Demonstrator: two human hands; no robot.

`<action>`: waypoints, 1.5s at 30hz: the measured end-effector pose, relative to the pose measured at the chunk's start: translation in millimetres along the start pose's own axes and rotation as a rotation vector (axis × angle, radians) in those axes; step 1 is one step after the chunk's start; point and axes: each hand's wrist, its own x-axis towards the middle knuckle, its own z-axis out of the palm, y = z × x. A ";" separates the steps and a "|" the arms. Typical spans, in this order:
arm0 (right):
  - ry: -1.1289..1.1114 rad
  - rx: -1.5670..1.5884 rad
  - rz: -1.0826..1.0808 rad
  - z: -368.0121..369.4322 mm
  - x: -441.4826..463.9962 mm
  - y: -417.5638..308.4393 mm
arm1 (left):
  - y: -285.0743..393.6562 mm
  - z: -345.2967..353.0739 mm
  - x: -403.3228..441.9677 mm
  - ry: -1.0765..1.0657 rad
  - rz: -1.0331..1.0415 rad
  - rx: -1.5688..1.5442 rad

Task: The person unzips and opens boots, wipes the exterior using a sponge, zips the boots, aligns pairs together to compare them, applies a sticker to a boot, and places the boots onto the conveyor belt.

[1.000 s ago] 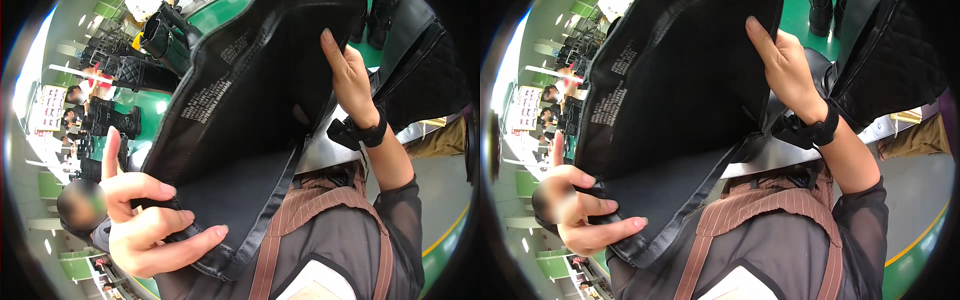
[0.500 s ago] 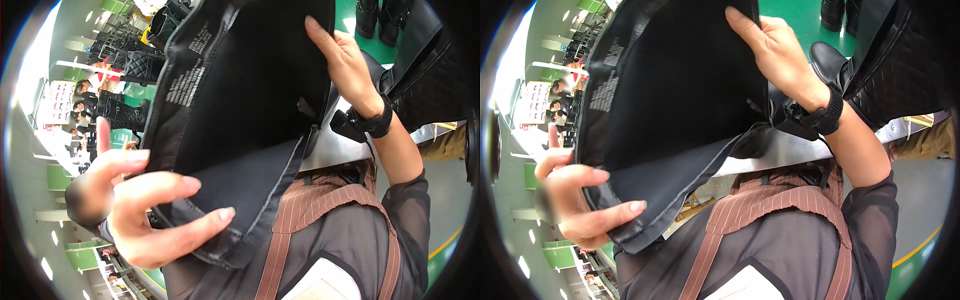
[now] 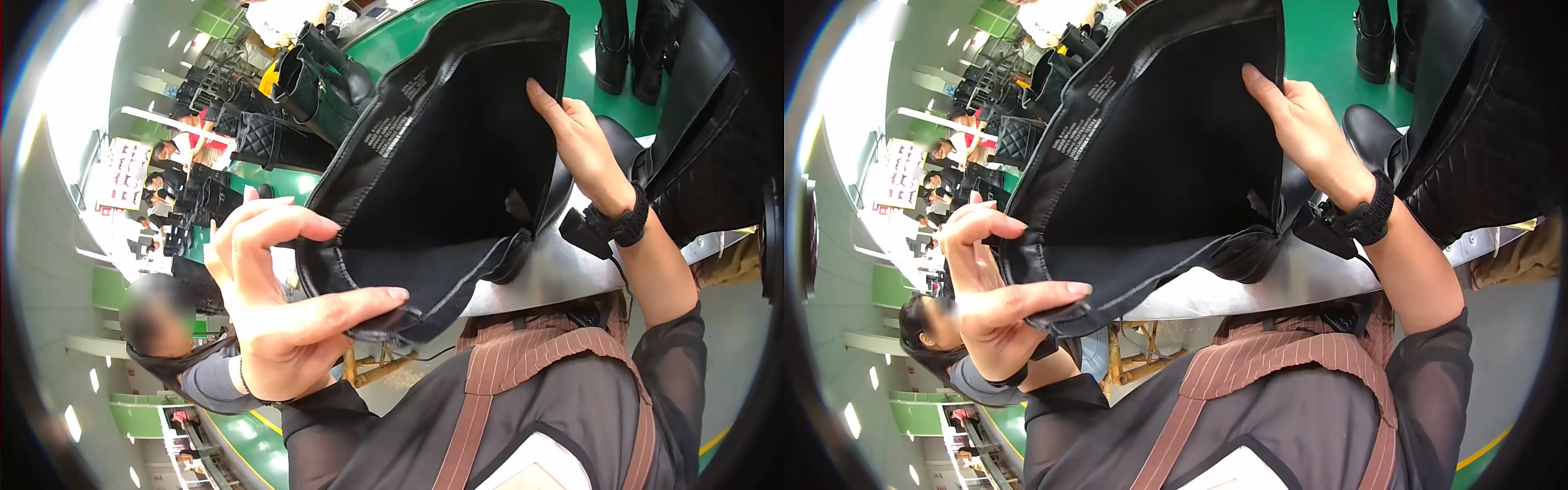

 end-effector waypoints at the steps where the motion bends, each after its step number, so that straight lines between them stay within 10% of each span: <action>1: -0.012 0.030 -0.026 0.0 0.7 2.0 | 2.3 4.7 -0.1 0.078 -0.069 -0.063; 8: 0.322 -0.311 -0.656 -28.7 -60.0 -32.2 | 17.3 24.3 0.8 0.387 -0.188 -0.070; 13: -0.244 -0.076 -0.910 -43.5 -141.9 -99.5 | 9.9 42.3 5.3 0.566 -0.217 -0.151; 22: -0.529 -0.163 -0.787 -31.5 -175.8 -113.1 | 7.9 67.6 -11.4 0.735 -0.122 -0.150; 27: -0.307 -0.328 -0.445 -46.7 -150.9 -75.2 | 20.4 108.0 -54.0 0.817 -0.351 -0.387; 29: -0.305 -0.550 0.009 -38.3 -139.4 -12.1 | 28.0 130.2 -67.0 0.705 -0.481 -0.525; 35: -0.308 -0.547 0.175 3.8 -132.0 90.4 | 31.9 225.1 -77.3 0.010 -0.649 -0.978; 39: -0.433 -0.610 0.209 2.1 -128.2 87.6 | 48.5 259.1 -58.7 0.006 -0.612 -1.181; 42: -0.631 -0.607 0.354 1.6 -116.1 74.6 | 63.3 261.4 -49.5 -0.099 -1.077 -1.419; 45: -0.578 -0.367 0.376 5.8 -120.4 84.4 | 64.1 279.0 -55.8 0.171 -0.869 -1.250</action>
